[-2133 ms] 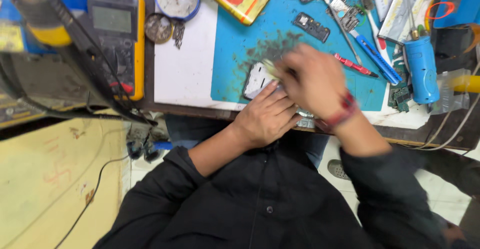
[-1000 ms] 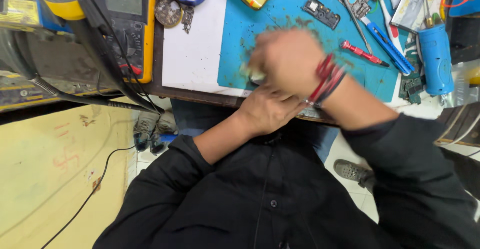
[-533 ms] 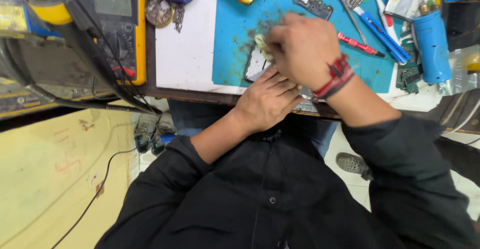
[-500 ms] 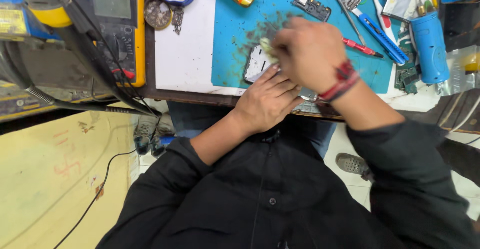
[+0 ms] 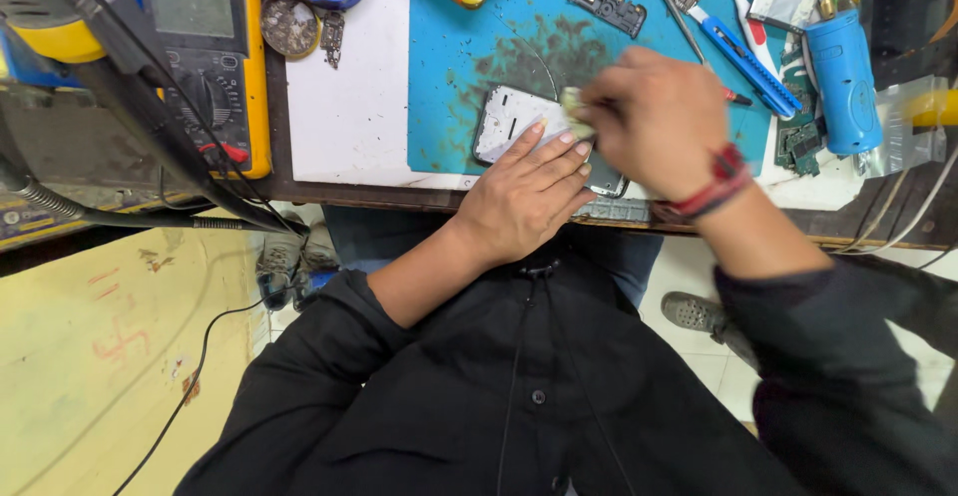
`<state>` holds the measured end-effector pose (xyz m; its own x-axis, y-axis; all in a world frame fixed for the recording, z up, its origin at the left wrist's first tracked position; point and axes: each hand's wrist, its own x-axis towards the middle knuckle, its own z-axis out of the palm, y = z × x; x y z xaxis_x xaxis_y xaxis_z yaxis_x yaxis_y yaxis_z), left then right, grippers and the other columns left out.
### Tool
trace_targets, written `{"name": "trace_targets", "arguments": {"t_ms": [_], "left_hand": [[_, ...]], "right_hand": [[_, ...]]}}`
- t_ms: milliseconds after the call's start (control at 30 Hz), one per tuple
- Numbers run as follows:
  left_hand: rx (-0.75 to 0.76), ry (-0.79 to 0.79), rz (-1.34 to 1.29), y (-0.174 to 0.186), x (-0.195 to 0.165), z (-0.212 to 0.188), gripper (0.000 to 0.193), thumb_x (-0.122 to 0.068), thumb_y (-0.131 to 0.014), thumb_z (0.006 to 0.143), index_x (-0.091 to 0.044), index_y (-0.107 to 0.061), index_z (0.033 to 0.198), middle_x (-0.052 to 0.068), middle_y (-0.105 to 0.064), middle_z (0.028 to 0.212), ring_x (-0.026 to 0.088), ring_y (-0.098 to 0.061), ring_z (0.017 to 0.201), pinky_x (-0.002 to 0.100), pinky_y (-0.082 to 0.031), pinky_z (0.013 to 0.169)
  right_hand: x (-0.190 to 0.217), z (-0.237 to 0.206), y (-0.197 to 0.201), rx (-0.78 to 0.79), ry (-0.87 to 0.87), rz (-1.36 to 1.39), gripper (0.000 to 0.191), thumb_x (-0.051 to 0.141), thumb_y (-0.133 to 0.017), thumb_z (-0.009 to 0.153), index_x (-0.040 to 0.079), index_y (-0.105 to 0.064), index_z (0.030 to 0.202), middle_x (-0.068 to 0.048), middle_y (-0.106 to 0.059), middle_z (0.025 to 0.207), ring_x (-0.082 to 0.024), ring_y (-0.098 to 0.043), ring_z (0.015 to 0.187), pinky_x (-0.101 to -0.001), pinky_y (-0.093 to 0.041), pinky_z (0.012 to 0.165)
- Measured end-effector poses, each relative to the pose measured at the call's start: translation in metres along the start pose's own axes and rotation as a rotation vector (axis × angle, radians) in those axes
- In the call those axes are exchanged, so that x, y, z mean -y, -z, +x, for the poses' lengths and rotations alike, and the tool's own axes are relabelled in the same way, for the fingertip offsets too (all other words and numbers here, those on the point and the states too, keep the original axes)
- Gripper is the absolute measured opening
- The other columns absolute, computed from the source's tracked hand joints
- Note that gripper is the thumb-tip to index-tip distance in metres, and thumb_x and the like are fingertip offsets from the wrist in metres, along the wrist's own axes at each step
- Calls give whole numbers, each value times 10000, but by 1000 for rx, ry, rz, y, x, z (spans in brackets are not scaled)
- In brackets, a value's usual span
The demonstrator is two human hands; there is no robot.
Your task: The person works on a disassembled smartphone at a repair bench. They wipe the phone frame with a cloth, pry at the frame edges with a small tool, scrape the frame, and use a blue pry tool to work around the screen assembly, turning the phone over as they go.
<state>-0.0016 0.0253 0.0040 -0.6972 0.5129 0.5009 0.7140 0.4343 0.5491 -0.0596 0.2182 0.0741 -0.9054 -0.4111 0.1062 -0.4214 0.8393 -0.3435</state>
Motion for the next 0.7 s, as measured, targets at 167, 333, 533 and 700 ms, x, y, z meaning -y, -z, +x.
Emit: {"name": "trace_targets", "arguments": {"t_ms": [167,333,533,700], "left_hand": [[22,5,-8,6,-1,1,283,-246,-729,996,7,-756,1118,126,-729,1134,284,-653,1201,458,-372,1207],[47,40,-43,7,-2,1,255,-238,-731,995,-10,-754,1109,110,-724,1140,279,-648,1199,459,-373,1198],[2,-18,23,2,1,-2,290,-241,-737,980,0,-748,1140,143,-704,1276,287,-614,1290,471,-356,1219],[-10,-23,25,0,4,-5,280,-237,-740,972,-2,-749,1124,137,-712,1226,285,-626,1267,474,-363,1216]], "right_hand": [[32,43,-33,-89,112,84,33,131,-773,864,125,-766,895,-87,-636,846,-326,-654,742,-447,-493,637],[33,31,-29,-92,96,61,34,133,-763,862,120,-748,889,-97,-636,874,-336,-649,761,-453,-491,635],[4,-22,20,17,-75,-70,92,195,-783,909,111,-751,890,-94,-640,860,-340,-643,748,-460,-484,624],[15,5,4,30,-53,-70,117,224,-808,904,117,-768,881,-94,-623,818,-336,-635,708,-463,-473,604]]}}
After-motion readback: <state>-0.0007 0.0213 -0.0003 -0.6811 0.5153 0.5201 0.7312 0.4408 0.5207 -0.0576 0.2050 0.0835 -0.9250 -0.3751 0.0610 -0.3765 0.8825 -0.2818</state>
